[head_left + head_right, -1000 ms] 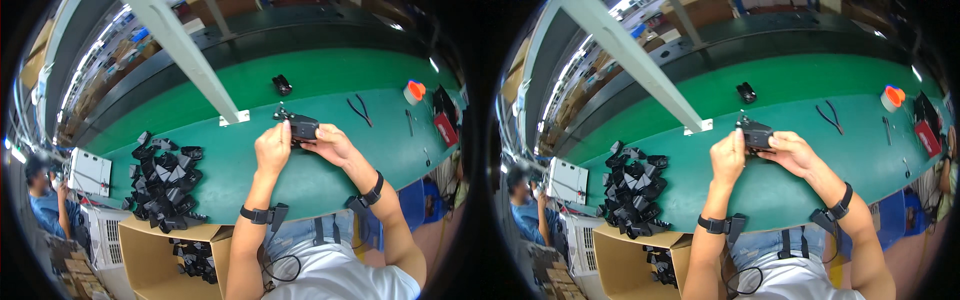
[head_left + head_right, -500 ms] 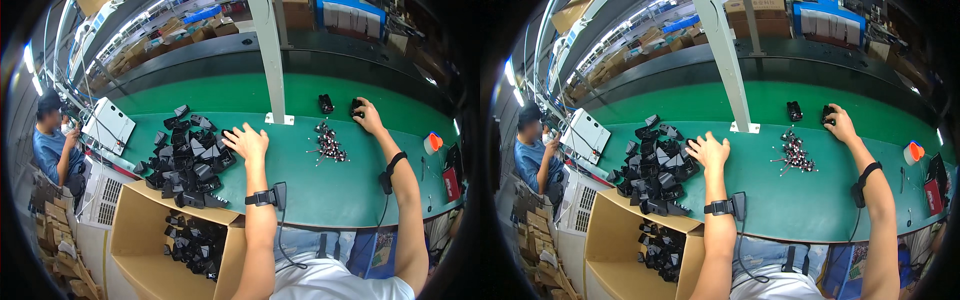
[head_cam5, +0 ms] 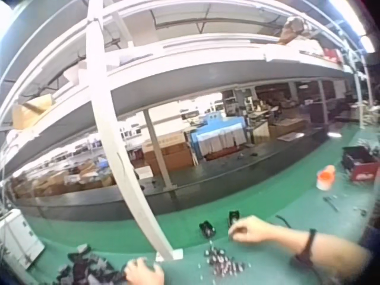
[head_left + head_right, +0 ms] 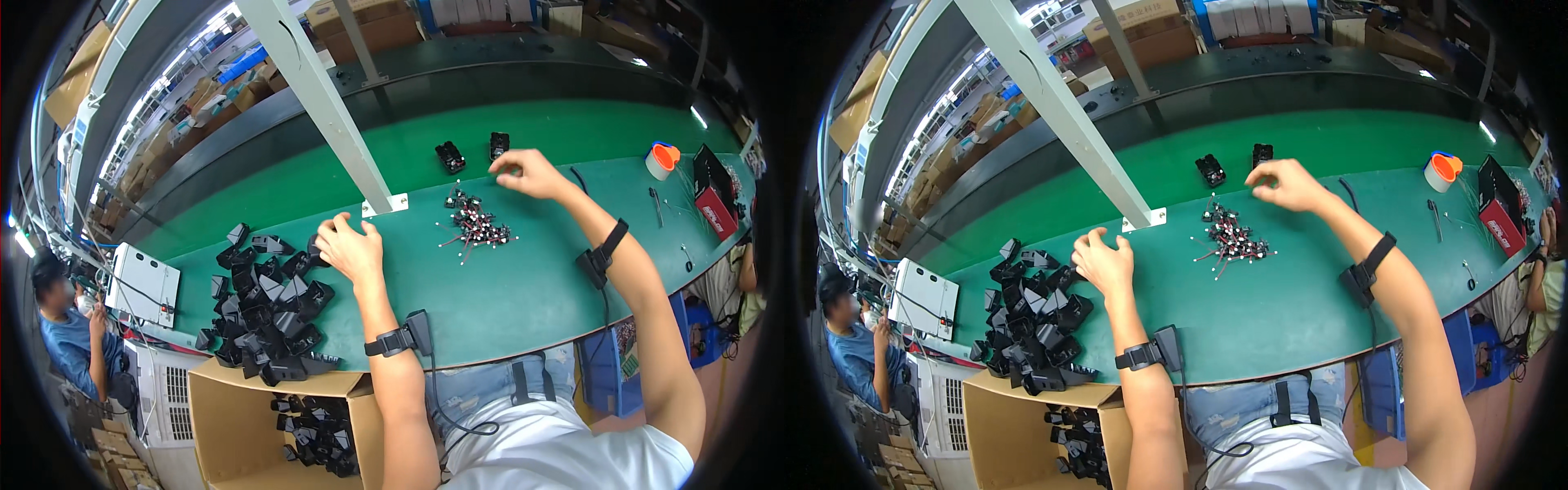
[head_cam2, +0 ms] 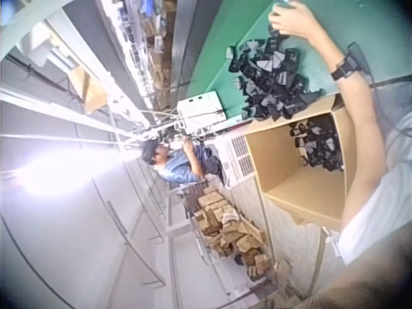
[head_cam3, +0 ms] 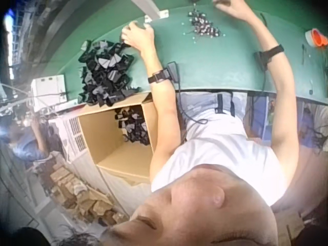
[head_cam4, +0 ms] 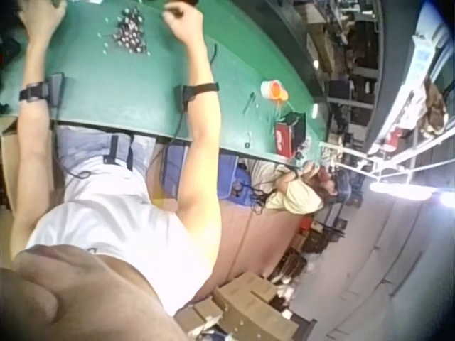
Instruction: The person unpacks small black plastic housings from a cardboard box and assembles them with small circuit boards on a green workbench. They handle the components one at a time, inserting the boards into the housings and placing the finished units on the table.
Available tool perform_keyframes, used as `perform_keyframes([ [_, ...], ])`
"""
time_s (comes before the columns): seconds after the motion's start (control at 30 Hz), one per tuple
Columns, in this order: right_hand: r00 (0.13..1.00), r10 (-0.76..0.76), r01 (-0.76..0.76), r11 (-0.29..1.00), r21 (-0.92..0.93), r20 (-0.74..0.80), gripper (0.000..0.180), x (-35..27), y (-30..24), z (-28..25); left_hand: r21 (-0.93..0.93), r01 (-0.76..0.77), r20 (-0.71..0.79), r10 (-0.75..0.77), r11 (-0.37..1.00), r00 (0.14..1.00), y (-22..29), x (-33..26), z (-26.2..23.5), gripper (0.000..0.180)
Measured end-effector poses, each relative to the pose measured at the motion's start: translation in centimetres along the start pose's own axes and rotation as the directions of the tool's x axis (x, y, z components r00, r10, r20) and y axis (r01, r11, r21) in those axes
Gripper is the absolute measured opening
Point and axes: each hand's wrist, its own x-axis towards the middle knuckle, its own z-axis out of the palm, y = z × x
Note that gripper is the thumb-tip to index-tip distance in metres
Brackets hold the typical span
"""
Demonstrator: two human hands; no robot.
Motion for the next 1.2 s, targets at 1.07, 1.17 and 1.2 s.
perform_keyframes([
  [1.07, 0.965, -0.153, 0.193, 0.964, 0.183, -0.211, 0.018, 3.3, -5.9, 8.1, -0.764, -0.009, 0.374, 0.454, 0.645, 0.808, 4.9, -2.2, 0.4, 0.089],
  [1.17, 0.948, -0.020, 0.126, 0.939, 0.319, -0.318, 0.021, 0.7, -8.5, 7.1, -0.906, 0.250, 0.406, 0.536, 0.342, 0.740, 4.6, -2.4, 0.7, 0.087],
  [1.2, 0.947, -0.025, 0.132, 0.940, 0.316, -0.320, 0.020, -0.5, -8.7, 6.8, -0.909, 0.362, 0.413, 0.584, 0.209, 0.699, 5.5, -2.7, -0.3, 0.087],
])
